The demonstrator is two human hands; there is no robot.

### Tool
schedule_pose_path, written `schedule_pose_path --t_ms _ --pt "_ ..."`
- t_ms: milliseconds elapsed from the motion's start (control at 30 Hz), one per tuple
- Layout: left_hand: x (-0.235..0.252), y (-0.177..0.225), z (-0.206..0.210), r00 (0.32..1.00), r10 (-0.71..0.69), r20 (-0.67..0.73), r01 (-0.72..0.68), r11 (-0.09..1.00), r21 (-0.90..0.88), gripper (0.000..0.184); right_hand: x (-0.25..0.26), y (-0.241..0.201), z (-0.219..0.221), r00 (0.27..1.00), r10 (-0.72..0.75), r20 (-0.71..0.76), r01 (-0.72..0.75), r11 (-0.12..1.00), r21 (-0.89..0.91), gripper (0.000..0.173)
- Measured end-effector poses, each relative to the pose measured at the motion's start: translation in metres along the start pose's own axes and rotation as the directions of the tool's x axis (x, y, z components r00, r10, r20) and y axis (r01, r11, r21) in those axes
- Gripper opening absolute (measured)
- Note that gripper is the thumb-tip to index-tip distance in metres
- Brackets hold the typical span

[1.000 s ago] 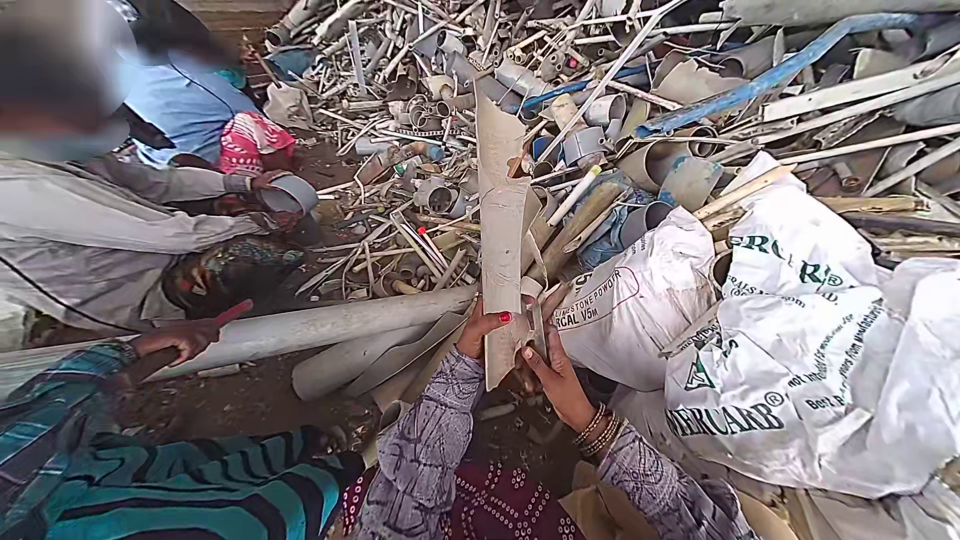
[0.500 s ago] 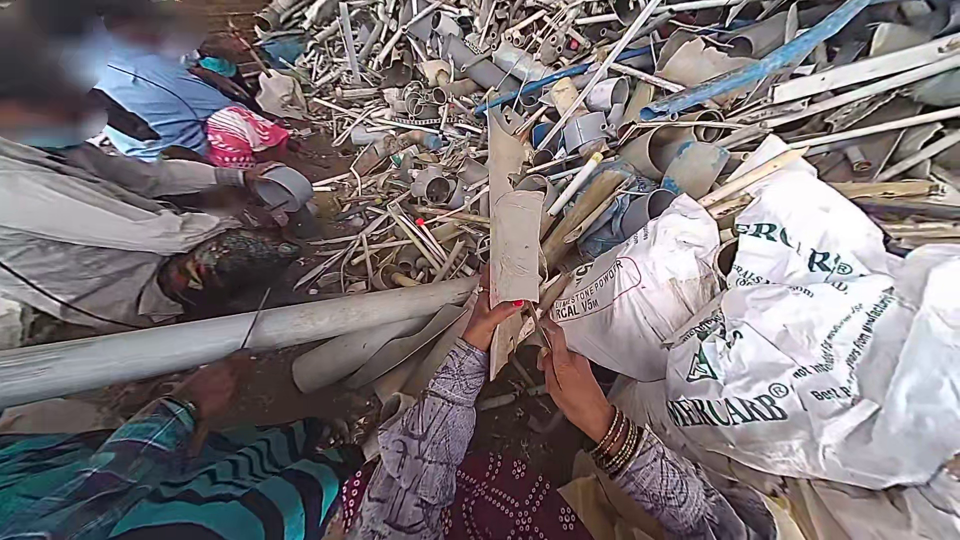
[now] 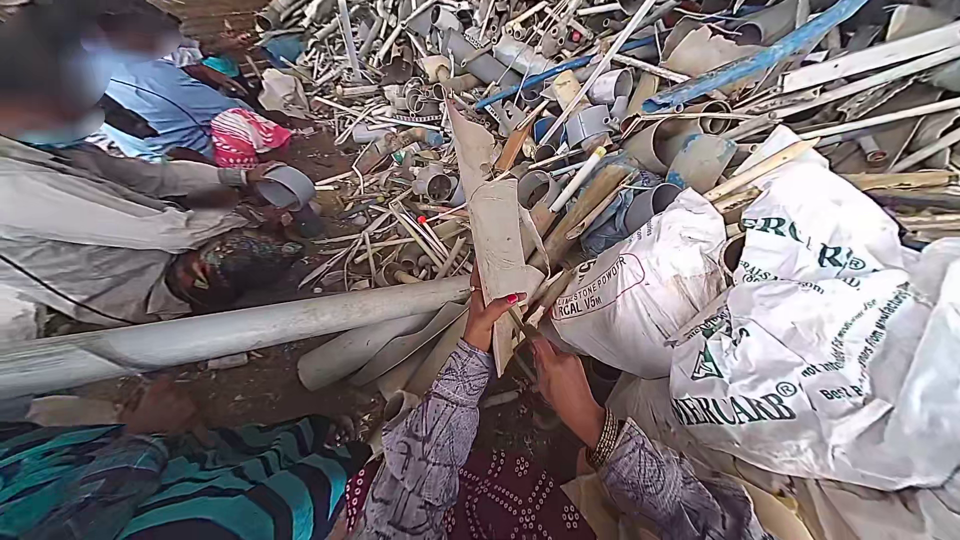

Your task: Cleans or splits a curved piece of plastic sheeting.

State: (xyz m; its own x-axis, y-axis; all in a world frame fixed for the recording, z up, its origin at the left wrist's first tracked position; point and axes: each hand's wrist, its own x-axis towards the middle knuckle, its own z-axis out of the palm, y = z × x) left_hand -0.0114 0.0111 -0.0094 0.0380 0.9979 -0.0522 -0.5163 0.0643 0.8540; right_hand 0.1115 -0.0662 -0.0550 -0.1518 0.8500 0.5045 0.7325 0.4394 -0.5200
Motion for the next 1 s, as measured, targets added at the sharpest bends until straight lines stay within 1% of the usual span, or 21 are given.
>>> schedule_pose_path --t_ms 67,133,167,233,300,367,400,433,500,567,667,733,800,900,933,1000 --pt "0.0 0.001 0.002 1.0 0.004 0.0 -0.004 1.0 -0.014 0.098 -0.005 -0.013 -0.001 1.0 -0.014 -0.004 0.014 0.999 0.044 0.034" --pt "0.001 0.009 0.001 1.0 -0.009 0.0 0.009 1.0 -0.027 0.093 -0.019 -0.027 -0.001 0.998 -0.068 -0.014 0.069 0.992 0.102 0.037" --pt "0.002 0.011 -0.001 1.0 0.0 -0.005 0.0 1.0 -0.026 0.092 -0.02 -0.025 0.0 0.997 -0.075 -0.007 0.076 0.991 0.106 0.038" --pt "0.002 0.006 -0.002 0.999 0.049 -0.021 -0.05 0.998 -0.028 0.093 -0.01 -0.01 0.003 1.0 -0.021 0.005 0.02 0.997 0.081 0.036" --pt "0.001 -0.001 0.0 0.995 0.088 -0.035 -0.089 0.996 -0.031 0.094 -0.006 -0.012 0.003 1.0 0.02 0.023 -0.022 0.996 0.091 0.035" --pt "0.002 0.005 0.002 0.994 0.094 -0.05 -0.096 0.994 -0.053 0.089 -0.014 -0.025 0.004 0.998 -0.053 -0.039 0.057 0.99 0.126 0.036" --pt "0.003 0.009 0.001 0.994 0.095 -0.049 -0.098 0.993 -0.069 0.087 -0.018 -0.026 0.006 0.997 -0.07 -0.044 0.076 0.986 0.148 0.036" --pt "0.004 0.009 -0.002 0.994 0.102 -0.051 -0.106 0.991 -0.082 0.088 -0.018 -0.022 0.008 0.996 -0.077 -0.05 0.083 0.986 0.144 0.036" --pt "0.005 0.002 -0.004 0.99 0.128 -0.065 -0.134 0.988 -0.083 0.096 -0.012 -0.007 0.01 0.998 -0.039 -0.048 0.044 0.993 0.112 0.035" --pt "0.007 -0.002 -0.004 0.986 0.15 -0.073 -0.156 0.984 -0.086 0.103 -0.013 -0.011 0.009 0.999 -0.02 -0.029 0.024 0.992 0.126 0.036" --pt "0.007 0.01 -0.006 0.989 0.137 -0.054 -0.142 0.982 -0.123 0.096 -0.022 -0.021 0.006 0.997 -0.066 -0.028 0.07 0.979 0.192 0.035" --pt "0.008 0.004 -0.008 0.985 0.164 -0.054 -0.169 0.981 -0.098 0.101 -0.015 -0.008 0.008 0.999 -0.026 -0.026 0.029 0.986 0.163 0.034" --pt "0.007 -0.004 -0.006 0.981 0.185 -0.052 -0.188 0.979 -0.076 0.108 -0.014 -0.009 0.008 1.0 0.006 -0.016 -0.004 0.988 0.155 0.034" --pt "0.007 0.007 -0.006 0.983 0.181 -0.014 -0.182 0.978 -0.102 0.103 -0.023 -0.024 0.004 0.999 -0.042 -0.011 0.043 0.976 0.213 0.037" --pt "0.008 0.008 -0.007 0.982 0.186 -0.012 -0.187 0.977 -0.103 0.103 -0.021 -0.018 0.006 0.999 -0.048 -0.018 0.05 0.979 0.196 0.036" --pt "0.007 0.001 -0.007 0.976 0.213 -0.038 -0.215 0.973 -0.083 0.11 -0.014 -0.003 0.01 0.999 -0.015 -0.031 0.019 0.991 0.129 0.032"
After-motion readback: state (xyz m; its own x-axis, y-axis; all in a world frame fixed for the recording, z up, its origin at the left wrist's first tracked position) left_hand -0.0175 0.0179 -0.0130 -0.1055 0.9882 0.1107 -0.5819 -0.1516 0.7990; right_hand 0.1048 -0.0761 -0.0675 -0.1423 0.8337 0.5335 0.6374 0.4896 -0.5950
